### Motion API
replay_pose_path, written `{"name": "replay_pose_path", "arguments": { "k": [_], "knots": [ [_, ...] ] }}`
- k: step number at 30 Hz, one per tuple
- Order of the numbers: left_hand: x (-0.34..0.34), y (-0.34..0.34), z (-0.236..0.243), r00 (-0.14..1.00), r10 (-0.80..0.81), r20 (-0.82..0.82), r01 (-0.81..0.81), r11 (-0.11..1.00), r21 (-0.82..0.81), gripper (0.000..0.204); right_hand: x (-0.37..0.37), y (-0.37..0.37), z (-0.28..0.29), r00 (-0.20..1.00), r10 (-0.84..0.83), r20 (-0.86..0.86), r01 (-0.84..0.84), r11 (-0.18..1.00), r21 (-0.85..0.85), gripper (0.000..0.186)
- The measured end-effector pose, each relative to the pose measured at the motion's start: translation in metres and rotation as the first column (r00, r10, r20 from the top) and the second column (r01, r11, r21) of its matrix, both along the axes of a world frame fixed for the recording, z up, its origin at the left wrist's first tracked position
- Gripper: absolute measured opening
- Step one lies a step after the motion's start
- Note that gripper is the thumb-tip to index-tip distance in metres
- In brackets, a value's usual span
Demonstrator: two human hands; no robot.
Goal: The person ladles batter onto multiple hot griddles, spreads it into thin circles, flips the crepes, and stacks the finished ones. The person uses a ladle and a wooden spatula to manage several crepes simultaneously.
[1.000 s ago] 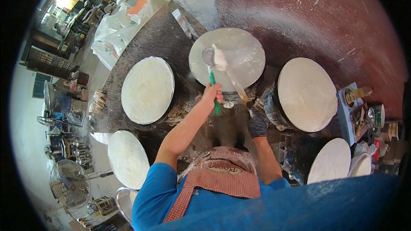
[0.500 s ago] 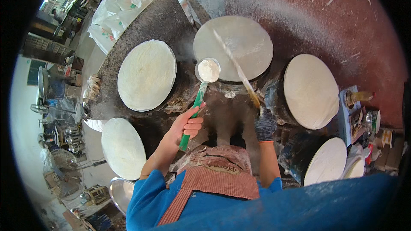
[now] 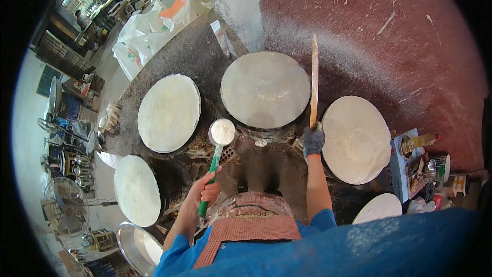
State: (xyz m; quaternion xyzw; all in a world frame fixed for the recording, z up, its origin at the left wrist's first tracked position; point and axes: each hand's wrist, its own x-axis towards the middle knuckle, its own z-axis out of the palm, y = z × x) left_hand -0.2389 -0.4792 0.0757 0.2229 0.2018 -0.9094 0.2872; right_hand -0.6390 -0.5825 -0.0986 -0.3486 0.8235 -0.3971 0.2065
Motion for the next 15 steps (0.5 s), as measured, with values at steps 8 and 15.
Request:
{"name": "replay_pose_path", "arguments": {
  "k": [8,15],
  "knots": [
    [0.038,0.026,0.003,0.995,-0.01,0.098,0.003,0.998,0.07,0.029,0.024,-0.041,-0.052,0.994,0.062,-0.092,-0.065,0.998,-0.023,0.026],
    [0.088,0.041,0.002,0.978,-0.075,0.192,0.065,0.996,0.058,0.027,0.19,0.012,-0.022,0.922,0.376,0.09,-0.378,0.926,0.007,0.028]
  ]
}}
